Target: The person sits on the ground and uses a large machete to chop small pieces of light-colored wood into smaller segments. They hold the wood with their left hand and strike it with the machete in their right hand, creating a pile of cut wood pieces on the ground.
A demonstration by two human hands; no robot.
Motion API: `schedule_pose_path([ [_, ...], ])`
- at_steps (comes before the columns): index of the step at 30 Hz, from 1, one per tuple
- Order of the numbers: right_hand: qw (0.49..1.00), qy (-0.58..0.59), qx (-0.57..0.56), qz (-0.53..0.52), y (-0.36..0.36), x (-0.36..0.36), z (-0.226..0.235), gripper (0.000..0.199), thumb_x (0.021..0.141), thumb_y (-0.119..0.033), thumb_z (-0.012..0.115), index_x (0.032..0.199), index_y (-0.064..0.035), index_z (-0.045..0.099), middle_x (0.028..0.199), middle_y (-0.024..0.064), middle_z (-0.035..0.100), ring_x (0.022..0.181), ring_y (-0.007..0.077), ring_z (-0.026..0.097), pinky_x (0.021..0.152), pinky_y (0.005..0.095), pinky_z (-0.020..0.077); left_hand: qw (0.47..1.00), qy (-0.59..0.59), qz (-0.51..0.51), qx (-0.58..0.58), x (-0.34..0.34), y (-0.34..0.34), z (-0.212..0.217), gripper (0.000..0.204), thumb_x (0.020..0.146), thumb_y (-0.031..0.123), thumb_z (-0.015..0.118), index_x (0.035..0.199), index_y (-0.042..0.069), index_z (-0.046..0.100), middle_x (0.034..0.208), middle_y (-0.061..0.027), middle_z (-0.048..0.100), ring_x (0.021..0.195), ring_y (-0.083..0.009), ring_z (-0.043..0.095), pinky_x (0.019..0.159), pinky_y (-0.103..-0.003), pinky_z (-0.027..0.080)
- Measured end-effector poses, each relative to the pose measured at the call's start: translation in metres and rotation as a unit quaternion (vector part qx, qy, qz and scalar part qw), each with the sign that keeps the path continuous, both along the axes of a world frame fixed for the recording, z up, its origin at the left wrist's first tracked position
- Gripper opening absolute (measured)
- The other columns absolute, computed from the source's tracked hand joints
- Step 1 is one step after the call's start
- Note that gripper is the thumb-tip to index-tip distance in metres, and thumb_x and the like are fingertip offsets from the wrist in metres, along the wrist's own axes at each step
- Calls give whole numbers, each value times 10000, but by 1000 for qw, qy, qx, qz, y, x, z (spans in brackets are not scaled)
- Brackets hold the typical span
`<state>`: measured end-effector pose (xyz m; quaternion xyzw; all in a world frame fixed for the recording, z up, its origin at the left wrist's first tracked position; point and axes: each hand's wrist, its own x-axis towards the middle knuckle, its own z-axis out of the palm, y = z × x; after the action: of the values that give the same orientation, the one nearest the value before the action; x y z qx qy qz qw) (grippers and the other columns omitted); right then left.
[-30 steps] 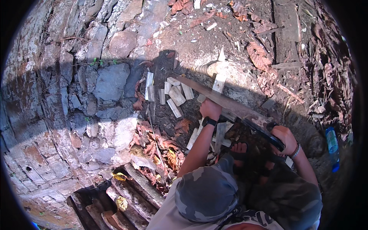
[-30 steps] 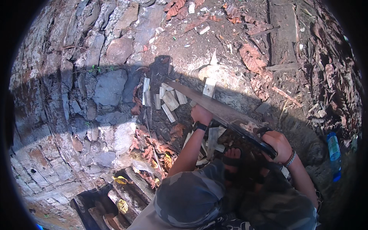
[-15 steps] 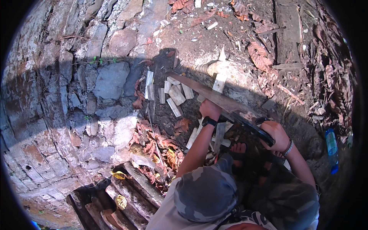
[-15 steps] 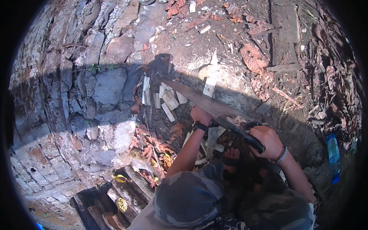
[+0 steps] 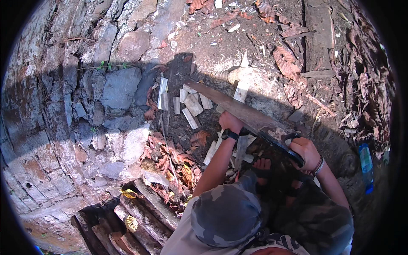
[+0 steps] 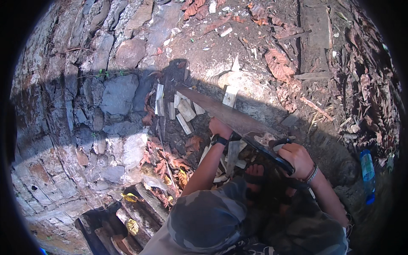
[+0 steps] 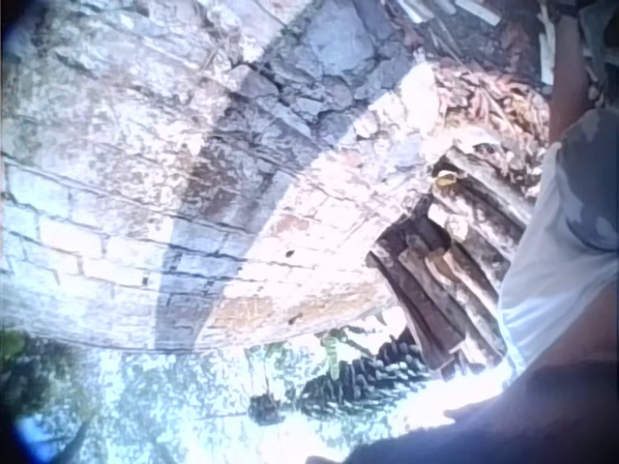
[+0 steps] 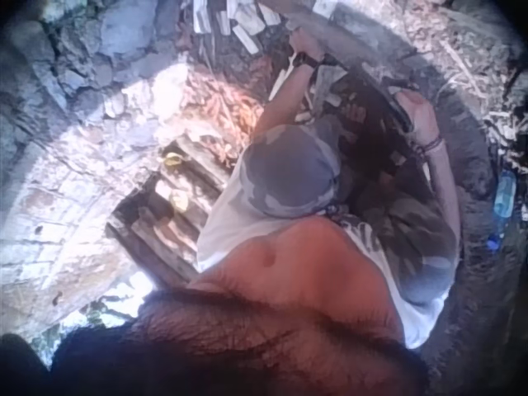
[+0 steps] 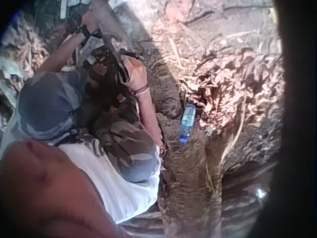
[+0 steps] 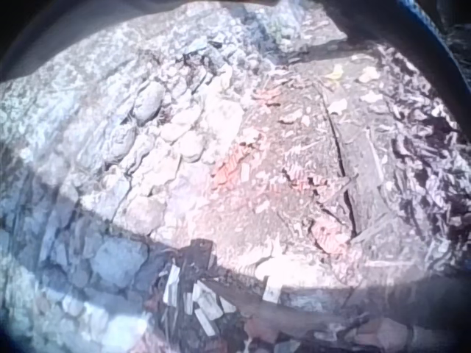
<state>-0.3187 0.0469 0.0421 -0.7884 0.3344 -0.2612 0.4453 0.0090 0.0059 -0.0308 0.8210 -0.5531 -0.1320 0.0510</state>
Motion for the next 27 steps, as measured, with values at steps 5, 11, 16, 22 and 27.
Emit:
schedule_pose_path([
  [5, 999, 15, 43, -14, 16, -33, 10, 228, 661, -154, 705, 803, -55, 556, 708, 130, 531, 679, 383, 564, 602, 460, 454, 999, -11, 34, 11, -5, -5, -2, 374, 769, 344, 732, 966, 34, 666, 828, -255, 699, 808, -442, 686, 722, -528, 559],
  [11, 999, 32, 16, -40, 95, -129, 11, 258, 681, -239, 711, 715, -58, 530, 659, 97, 497, 572, 311, 529, 531, 414, 396, 996, 8, 82, 23, -16, -14, 17, 406, 770, 333, 726, 1039, 41, 642, 823, -259, 695, 805, -448, 680, 716, -546, 548],
  [16, 999, 27, 25, -3, 22, -49, 15, 254, 645, -158, 719, 794, -54, 542, 721, 137, 534, 673, 372, 565, 604, 449, 461, 999, 7, 49, 0, -15, -12, 7, 360, 769, 332, 731, 955, 32, 661, 828, -257, 697, 816, -449, 681, 725, -541, 550],
  [22, 999, 10, 33, -11, 9, -16, 20, 235, 655, -141, 704, 786, -46, 534, 722, 142, 524, 681, 383, 548, 614, 452, 455, 999, -16, 27, -10, -3, -1, -5, 383, 758, 357, 743, 945, 33, 660, 834, -249, 705, 823, -445, 688, 740, -534, 553],
  [27, 997, 27, 51, -53, 95, -142, 18, 246, 671, -225, 701, 711, -48, 535, 643, 101, 485, 572, 325, 501, 528, 430, 387, 996, 5, 90, 13, -20, -15, 17, 419, 754, 372, 745, 993, 43, 642, 830, -261, 700, 815, -452, 684, 736, -542, 550],
])
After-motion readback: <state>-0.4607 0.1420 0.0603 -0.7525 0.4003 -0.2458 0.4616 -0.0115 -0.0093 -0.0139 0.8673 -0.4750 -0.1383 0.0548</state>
